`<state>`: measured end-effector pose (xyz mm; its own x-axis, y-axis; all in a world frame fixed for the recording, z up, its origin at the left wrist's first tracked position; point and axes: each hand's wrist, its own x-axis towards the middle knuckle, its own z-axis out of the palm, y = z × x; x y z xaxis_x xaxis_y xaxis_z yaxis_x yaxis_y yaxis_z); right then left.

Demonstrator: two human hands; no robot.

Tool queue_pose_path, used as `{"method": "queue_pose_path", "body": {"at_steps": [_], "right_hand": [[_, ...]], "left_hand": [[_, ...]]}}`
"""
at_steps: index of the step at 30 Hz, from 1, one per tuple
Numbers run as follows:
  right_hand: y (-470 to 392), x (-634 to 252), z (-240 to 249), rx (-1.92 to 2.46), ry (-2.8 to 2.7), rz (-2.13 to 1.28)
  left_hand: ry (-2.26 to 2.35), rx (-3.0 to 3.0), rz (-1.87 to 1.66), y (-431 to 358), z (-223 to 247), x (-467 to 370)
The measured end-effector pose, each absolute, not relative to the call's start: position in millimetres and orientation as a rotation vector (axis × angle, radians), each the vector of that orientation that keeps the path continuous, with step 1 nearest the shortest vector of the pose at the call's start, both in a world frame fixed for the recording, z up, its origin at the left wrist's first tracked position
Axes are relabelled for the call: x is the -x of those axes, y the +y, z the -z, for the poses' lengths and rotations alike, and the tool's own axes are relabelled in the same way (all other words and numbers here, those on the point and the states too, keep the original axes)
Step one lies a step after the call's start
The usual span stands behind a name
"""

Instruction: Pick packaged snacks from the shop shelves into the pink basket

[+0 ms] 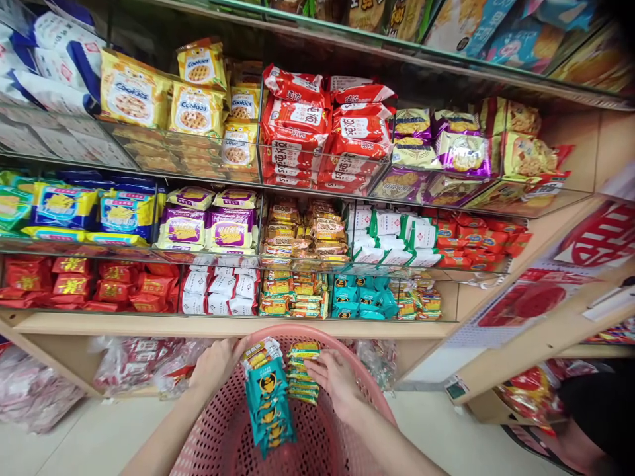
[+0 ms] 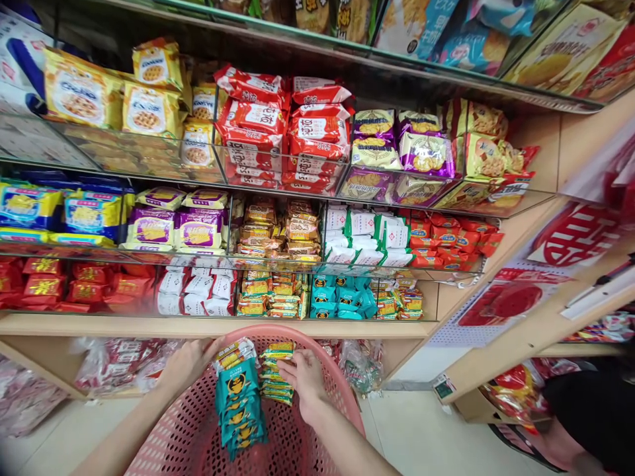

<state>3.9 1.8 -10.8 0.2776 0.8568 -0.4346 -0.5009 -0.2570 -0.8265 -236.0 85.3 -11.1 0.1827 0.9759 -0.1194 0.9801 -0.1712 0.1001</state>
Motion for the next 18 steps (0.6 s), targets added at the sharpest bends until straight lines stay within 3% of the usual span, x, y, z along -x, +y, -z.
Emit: {"method": "queue_pose_path", "body": {"at_steps": [18], "right_hand": [[9,3,31,1.235,-0.373,-1.270]], "left_hand": [[1.915,-2.188,-0.047,87,9,235]]}}
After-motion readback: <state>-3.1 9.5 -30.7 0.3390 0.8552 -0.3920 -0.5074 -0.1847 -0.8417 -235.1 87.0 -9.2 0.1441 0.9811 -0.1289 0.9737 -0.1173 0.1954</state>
